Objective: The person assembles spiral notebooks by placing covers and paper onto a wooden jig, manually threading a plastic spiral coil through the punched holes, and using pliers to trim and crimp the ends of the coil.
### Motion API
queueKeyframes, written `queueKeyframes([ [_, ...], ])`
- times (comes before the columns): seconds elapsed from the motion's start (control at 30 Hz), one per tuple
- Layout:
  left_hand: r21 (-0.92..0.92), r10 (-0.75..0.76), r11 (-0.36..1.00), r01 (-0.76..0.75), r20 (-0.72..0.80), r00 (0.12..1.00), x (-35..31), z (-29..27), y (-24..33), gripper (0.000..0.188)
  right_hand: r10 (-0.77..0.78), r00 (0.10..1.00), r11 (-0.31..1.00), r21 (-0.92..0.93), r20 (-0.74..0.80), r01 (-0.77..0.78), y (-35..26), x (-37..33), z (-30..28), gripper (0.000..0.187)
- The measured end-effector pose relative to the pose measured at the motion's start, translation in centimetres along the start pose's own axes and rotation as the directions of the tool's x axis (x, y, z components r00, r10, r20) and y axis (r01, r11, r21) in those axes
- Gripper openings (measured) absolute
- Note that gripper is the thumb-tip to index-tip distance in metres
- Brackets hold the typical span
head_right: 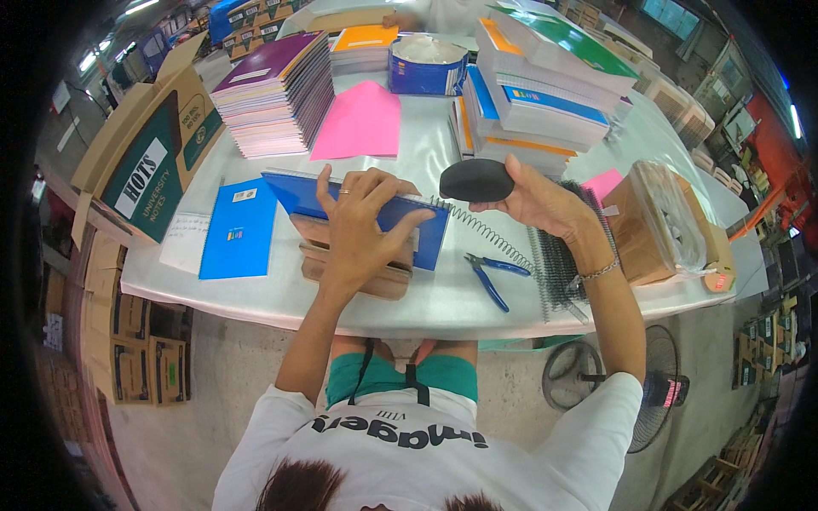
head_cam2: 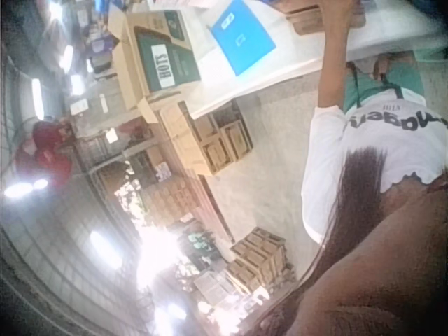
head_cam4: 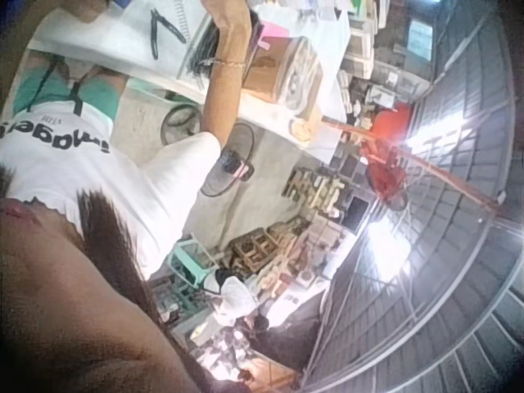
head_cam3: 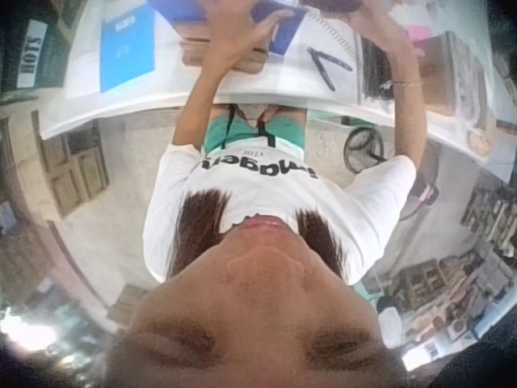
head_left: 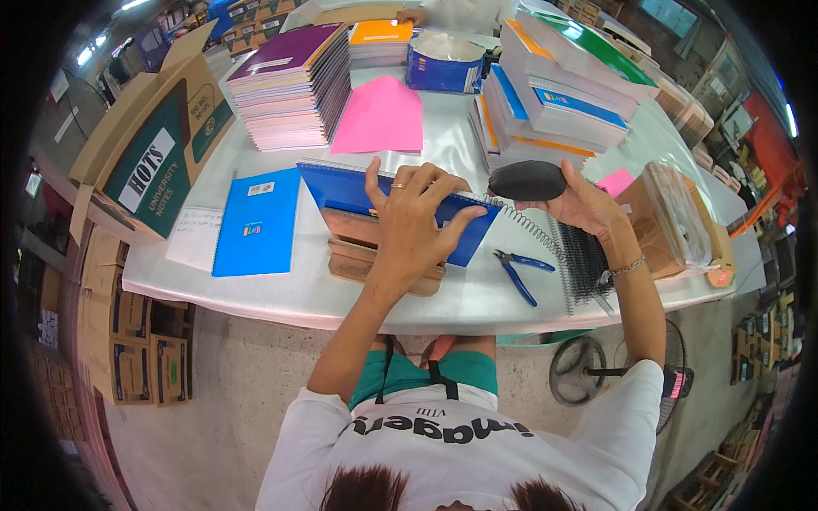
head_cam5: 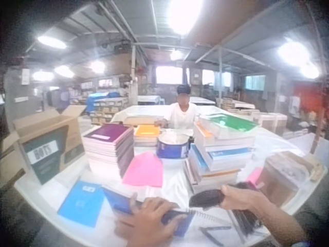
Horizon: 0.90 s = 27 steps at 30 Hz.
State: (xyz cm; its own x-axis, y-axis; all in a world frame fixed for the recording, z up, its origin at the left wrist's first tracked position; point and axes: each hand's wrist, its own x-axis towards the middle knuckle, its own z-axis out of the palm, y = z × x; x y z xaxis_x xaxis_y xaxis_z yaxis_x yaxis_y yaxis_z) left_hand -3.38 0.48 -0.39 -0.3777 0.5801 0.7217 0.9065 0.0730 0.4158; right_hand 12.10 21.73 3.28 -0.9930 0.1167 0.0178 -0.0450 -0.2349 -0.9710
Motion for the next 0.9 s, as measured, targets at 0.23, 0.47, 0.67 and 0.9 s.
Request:
queueKeyframes([
  [0.23,0.008,-0.025,1.0,0.025,0.037,0.999,0.2,-0.4,0.1,0.027,-0.043,0.991,0.985,-0.162,0.129,0.064,0.0,0.9,-0.1,0.069],
  [0.47,-0.015,-0.035,0.999,0.036,0.038,0.999,0.0,-0.3,0.3,0.027,0.019,0.999,0.972,-0.233,-0.025,-0.024,-0.7,0.0,-0.8,0.061],
  [0.67,0.039,-0.042,0.998,0.042,-0.013,0.999,-0.2,-0.2,0.2,0.029,-0.102,0.985,0.436,-0.896,-0.138,-0.081,1.1,1.4,0.0,0.048],
  [0.9,0.093,-0.045,0.995,0.045,-0.004,0.999,0.2,0.6,0.5,0.03,-0.138,0.978,0.518,-0.853,-0.154,-0.061,0.1,0.2,1.1,0.042],
])
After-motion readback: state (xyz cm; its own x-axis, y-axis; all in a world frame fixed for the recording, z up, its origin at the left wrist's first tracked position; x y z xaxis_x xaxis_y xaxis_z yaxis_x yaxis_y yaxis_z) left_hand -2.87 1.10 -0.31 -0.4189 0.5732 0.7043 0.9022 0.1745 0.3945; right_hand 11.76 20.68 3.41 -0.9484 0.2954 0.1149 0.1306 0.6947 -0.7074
